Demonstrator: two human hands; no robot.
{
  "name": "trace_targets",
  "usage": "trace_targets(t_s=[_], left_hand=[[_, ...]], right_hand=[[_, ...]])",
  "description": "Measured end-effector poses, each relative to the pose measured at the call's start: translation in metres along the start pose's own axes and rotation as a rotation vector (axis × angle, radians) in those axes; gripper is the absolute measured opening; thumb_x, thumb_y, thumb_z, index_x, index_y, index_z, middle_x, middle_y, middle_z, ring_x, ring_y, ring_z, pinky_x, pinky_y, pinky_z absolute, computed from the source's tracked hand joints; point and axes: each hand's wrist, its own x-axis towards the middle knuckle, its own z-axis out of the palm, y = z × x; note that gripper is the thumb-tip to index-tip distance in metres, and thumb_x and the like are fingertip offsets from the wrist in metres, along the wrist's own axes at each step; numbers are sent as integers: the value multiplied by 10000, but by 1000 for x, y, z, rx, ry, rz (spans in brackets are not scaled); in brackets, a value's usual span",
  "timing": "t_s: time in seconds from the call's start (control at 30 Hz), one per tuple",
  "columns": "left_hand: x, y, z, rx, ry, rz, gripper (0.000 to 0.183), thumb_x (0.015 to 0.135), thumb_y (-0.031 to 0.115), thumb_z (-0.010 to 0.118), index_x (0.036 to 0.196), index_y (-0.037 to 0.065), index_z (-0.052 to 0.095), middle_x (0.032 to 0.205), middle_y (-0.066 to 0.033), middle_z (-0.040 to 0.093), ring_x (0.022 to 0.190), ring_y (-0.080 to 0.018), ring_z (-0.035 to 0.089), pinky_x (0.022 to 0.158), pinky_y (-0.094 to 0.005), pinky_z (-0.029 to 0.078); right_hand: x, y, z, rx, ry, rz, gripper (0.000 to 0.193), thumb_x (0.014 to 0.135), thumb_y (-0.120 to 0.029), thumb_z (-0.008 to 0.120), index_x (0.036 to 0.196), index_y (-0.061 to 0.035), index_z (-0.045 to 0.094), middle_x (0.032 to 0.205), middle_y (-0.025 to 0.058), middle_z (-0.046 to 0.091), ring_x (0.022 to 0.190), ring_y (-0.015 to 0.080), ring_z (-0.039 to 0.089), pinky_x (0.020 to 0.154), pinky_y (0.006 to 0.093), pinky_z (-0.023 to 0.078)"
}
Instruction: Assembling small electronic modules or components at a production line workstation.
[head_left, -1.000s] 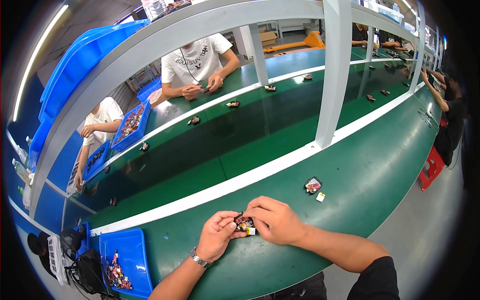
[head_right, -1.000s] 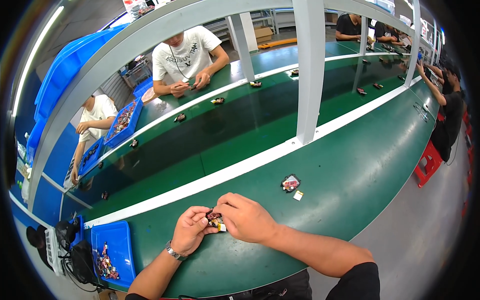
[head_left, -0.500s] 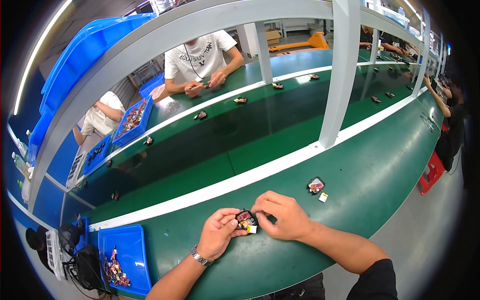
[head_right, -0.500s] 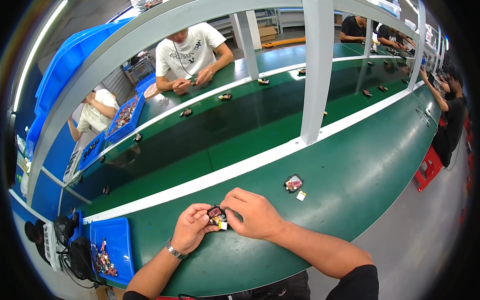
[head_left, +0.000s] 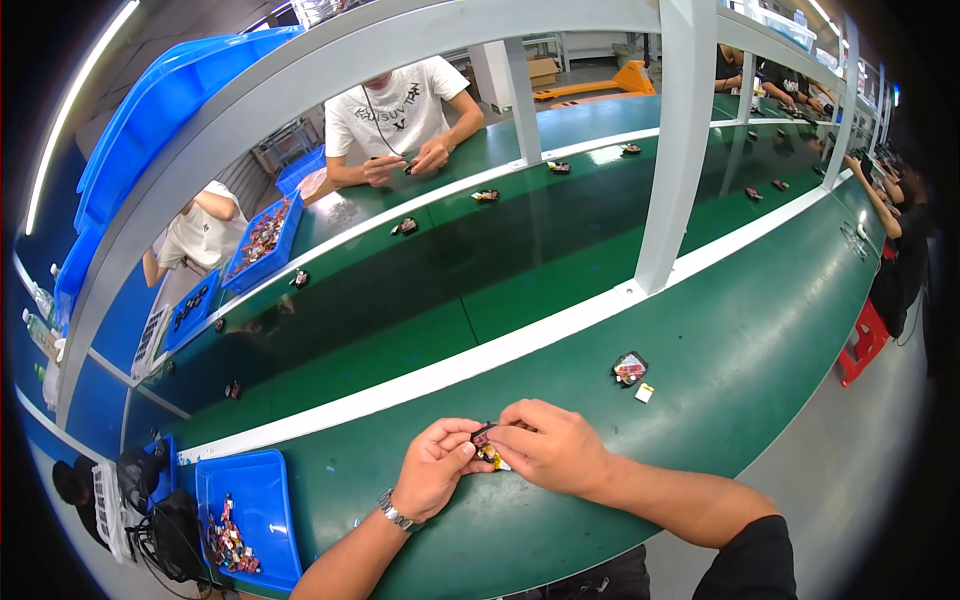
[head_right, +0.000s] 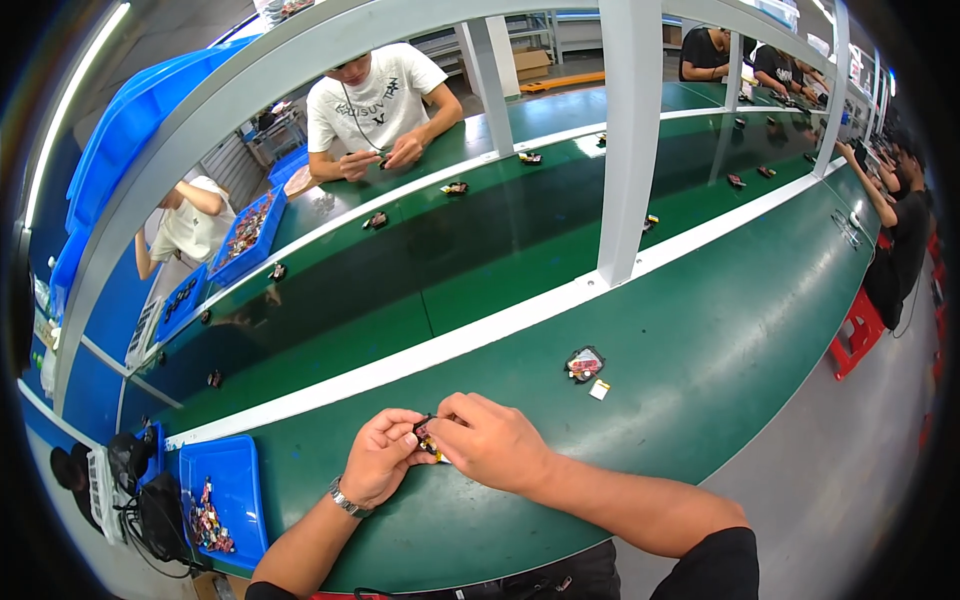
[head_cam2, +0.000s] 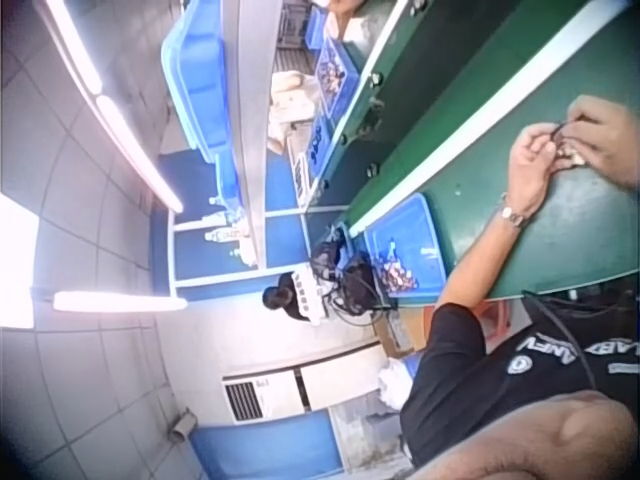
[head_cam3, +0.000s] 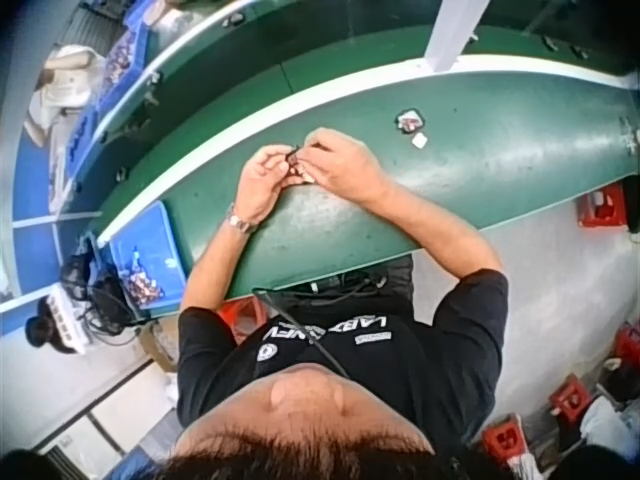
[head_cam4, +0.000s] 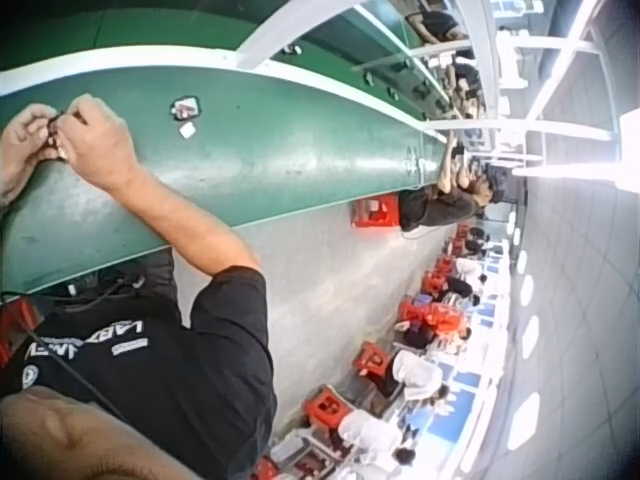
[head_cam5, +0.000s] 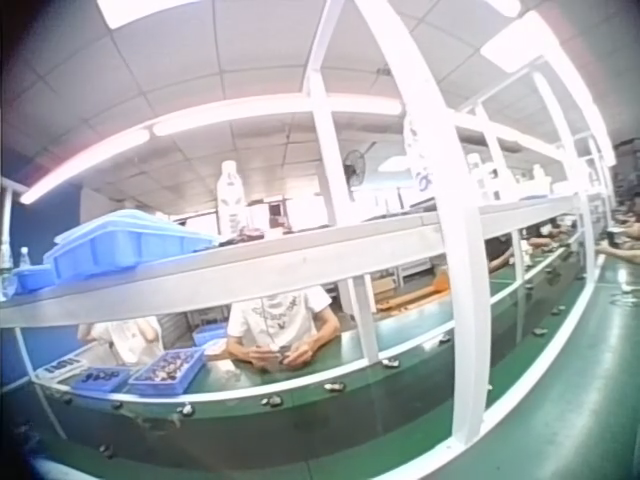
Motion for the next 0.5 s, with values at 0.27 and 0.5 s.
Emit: trace_targets(t_s=[0.27,0.5], left_hand=[[1,2,7,24,25,-6,242,979,-17,516,1221,-28,529,1138,-143,651,1007,-201,662,859,-340,592],[9,6,17,270,191,62,192,927,-34,589,1118,-24,572,1046,-141,682,904,-180,681,710,-294,594]], right_hand=[[0,-4,1,-36,25,57,109,774,-73,750,843,-88,667,865,25,600,684,189,630,569,300,531],[13,11,-36,0,78,46,90,804,-87,717,859,-69,647,875,62,599,752,234,630,620,340,533]])
